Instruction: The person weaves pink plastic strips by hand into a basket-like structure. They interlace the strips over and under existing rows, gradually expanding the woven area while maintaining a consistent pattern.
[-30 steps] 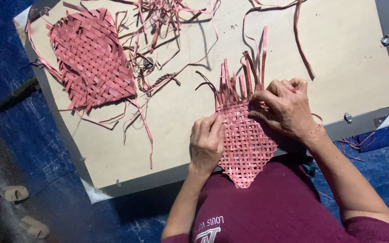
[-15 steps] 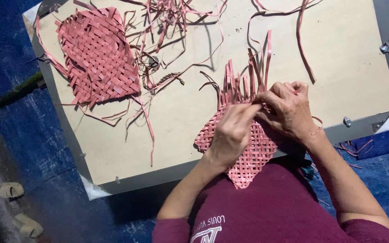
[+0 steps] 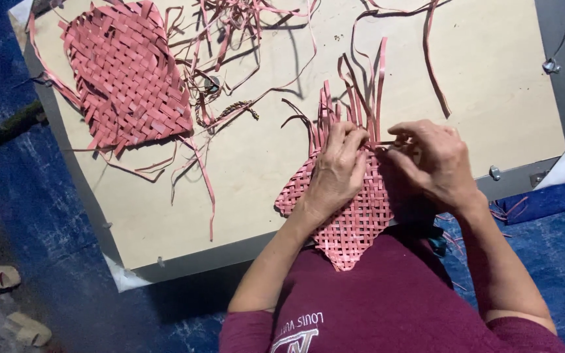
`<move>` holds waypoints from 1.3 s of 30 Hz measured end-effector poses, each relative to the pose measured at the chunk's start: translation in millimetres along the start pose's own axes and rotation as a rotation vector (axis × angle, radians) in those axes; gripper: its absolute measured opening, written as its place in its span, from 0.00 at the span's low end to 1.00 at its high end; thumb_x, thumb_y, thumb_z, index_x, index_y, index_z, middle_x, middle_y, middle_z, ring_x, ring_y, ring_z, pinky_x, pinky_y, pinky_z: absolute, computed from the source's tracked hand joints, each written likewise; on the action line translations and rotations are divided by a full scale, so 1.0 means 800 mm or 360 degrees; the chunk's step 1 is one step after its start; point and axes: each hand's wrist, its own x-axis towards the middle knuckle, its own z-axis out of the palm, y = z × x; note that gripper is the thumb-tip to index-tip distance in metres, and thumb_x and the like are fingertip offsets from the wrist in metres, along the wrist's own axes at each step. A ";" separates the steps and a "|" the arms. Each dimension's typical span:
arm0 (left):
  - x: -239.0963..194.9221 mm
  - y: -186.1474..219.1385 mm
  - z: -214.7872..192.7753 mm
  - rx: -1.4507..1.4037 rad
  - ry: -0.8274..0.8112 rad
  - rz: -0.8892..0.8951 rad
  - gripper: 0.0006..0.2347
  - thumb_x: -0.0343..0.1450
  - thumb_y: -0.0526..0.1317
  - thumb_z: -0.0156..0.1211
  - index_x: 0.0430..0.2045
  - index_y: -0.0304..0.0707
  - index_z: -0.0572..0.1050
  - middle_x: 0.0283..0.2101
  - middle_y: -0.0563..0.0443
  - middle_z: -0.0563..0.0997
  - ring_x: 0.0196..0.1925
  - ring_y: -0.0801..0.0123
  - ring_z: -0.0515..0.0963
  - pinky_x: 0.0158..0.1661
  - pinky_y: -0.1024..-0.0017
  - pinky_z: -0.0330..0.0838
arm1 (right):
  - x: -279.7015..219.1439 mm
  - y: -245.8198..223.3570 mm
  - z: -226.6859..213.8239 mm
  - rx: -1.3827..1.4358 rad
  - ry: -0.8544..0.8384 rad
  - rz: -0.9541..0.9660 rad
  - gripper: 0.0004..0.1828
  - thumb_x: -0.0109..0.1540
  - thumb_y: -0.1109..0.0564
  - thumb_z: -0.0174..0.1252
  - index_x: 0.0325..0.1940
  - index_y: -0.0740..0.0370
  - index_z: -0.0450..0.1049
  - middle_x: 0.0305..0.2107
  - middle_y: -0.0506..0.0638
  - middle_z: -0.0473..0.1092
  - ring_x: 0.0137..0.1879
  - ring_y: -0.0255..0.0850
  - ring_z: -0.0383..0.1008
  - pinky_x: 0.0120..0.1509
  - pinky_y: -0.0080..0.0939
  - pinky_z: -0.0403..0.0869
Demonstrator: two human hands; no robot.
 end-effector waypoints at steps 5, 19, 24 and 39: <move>0.000 -0.002 0.002 0.0041 -0.0012 0.0003 0.07 0.62 0.27 0.54 0.31 0.30 0.66 0.37 0.44 0.62 0.43 0.59 0.67 0.46 0.61 0.66 | 0.007 -0.043 -0.029 0.0584 -0.0066 0.0373 0.13 0.55 0.59 0.55 0.44 0.58 0.71 0.29 0.50 0.73 0.36 0.42 0.74 0.44 0.39 0.67; 0.003 0.005 -0.003 -0.0074 0.0288 -0.0098 0.04 0.70 0.33 0.44 0.25 0.34 0.65 0.33 0.51 0.64 0.37 0.60 0.74 0.38 0.67 0.73 | 0.035 -0.039 0.005 0.0036 0.0059 -0.0009 0.09 0.53 0.66 0.57 0.36 0.56 0.74 0.36 0.53 0.64 0.36 0.46 0.68 0.39 0.44 0.69; 0.001 -0.001 -0.001 -0.0106 0.0319 -0.0088 0.03 0.69 0.33 0.45 0.26 0.35 0.64 0.32 0.50 0.64 0.38 0.56 0.74 0.39 0.65 0.71 | 0.042 -0.026 0.017 -0.0788 0.0143 -0.0286 0.02 0.57 0.57 0.56 0.32 0.49 0.72 0.35 0.45 0.61 0.38 0.39 0.64 0.34 0.35 0.67; 0.003 0.006 -0.009 -0.0136 0.0352 -0.0047 0.02 0.70 0.34 0.45 0.30 0.35 0.66 0.34 0.49 0.66 0.40 0.54 0.74 0.43 0.65 0.69 | 0.067 -0.018 0.016 -0.0237 -0.0074 0.0097 0.20 0.57 0.58 0.62 0.45 0.62 0.58 0.27 0.57 0.71 0.27 0.49 0.73 0.27 0.41 0.70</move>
